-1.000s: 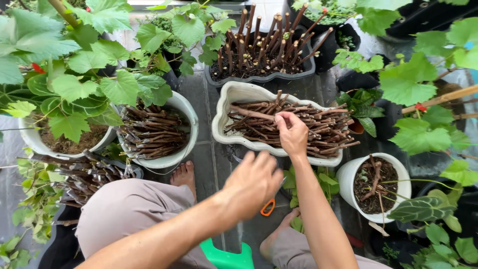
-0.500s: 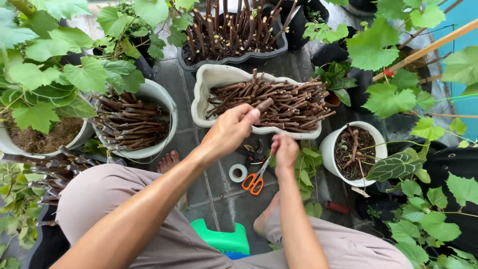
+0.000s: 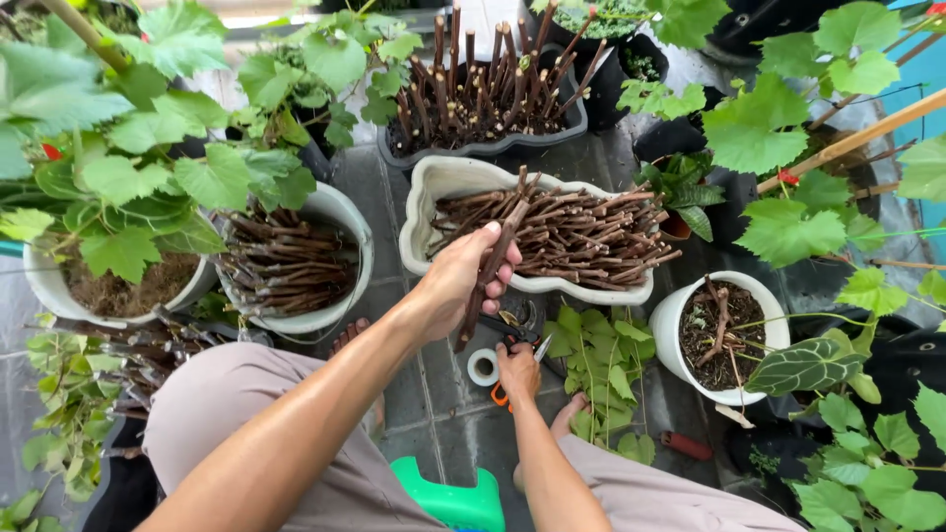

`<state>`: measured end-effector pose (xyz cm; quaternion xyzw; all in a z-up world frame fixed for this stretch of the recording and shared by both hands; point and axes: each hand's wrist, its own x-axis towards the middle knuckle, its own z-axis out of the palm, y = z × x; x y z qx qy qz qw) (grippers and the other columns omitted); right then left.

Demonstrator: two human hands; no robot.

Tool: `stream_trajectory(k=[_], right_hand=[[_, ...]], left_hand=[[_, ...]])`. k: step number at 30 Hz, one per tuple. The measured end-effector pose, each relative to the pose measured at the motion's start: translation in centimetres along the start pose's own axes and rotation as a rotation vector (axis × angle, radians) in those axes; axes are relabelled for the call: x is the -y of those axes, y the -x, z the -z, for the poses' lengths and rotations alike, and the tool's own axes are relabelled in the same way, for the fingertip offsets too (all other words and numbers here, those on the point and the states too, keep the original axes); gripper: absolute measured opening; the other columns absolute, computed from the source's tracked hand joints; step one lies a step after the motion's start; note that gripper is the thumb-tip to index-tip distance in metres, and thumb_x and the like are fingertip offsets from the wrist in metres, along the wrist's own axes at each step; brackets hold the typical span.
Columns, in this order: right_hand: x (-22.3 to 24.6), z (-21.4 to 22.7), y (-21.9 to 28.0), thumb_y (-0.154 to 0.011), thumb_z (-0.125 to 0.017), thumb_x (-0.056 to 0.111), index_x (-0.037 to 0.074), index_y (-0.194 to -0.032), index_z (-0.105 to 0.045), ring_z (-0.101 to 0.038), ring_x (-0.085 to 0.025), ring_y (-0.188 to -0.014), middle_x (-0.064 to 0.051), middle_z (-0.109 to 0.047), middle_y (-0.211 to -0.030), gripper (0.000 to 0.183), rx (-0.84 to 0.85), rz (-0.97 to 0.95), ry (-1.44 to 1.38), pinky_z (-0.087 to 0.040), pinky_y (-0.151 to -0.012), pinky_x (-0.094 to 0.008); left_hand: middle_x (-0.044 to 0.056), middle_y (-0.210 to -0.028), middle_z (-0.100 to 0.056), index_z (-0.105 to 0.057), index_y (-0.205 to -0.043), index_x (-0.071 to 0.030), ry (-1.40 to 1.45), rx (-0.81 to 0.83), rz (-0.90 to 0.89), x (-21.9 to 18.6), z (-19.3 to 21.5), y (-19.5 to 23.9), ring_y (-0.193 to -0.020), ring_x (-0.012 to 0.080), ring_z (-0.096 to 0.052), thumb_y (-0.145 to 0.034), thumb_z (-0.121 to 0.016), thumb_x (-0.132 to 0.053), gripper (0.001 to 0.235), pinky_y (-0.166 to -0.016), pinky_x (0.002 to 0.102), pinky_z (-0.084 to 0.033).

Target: The person sits on a stool and prepares plant cuttings for grafting. They use pruning shears to trim the ends of the stems and a knife to make precise cuts. The person then inserts a small green shoot into the cut stem and secures the graft with white tape.

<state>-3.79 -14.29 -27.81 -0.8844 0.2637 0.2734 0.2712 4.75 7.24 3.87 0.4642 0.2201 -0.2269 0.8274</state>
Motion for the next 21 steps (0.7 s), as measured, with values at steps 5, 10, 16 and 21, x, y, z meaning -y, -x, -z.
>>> stream_trajectory(k=[5,10,16,21], right_hand=[[-1.0,-0.5,-1.0,-0.087,-0.056,0.059,0.025,-0.111,-0.078,-0.069,-0.035,-0.115,-0.011,-0.078,-0.111,0.047,0.004,-0.069,0.096,-0.056,-0.096,-0.05],[3.2,2.6,3.1,-0.075,-0.072,0.058,0.021,-0.099,-0.083,-0.072,-0.039,-0.11,-0.016,-0.079,-0.104,0.045,0.025,-0.086,0.094,-0.057,-0.092,-0.048],[3.4,1.6,3.1,-0.077,-0.066,0.05,0.015,-0.098,-0.082,-0.073,-0.04,-0.104,-0.018,-0.078,-0.098,0.044,-0.05,-0.17,0.05,-0.058,-0.088,-0.051],[3.0,3.2,4.4,-0.092,-0.052,0.048,0.002,-0.135,-0.062,-0.061,-0.044,-0.126,-0.026,-0.069,-0.128,0.064,-0.123,-0.221,-0.204,-0.049,-0.103,-0.055]], left_hand=[[0.006,-0.073,-0.057,-0.064,-0.097,-0.008,0.064,0.017,0.027,0.8,0.3,-0.8,-0.056,0.013,-0.053,-0.103,-0.045,-0.039,0.038,-0.042,0.025,-0.048],[0.008,-0.075,-0.059,-0.065,-0.102,-0.007,0.122,0.024,0.027,1.3,0.7,-1.2,-0.059,0.0147,-0.056,-0.103,-0.049,-0.038,0.036,-0.046,0.029,-0.053],[0.008,-0.079,-0.062,-0.064,-0.106,-0.006,0.144,0.018,-0.004,0.8,1.1,-1.3,-0.064,0.0144,-0.06,-0.103,-0.047,-0.032,0.031,-0.052,0.03,-0.059],[0.007,-0.079,-0.062,-0.063,-0.108,-0.007,0.202,0.023,-0.033,0.8,1.2,-1.5,-0.064,0.0145,-0.06,-0.103,-0.046,-0.032,0.031,-0.053,0.03,-0.059]])
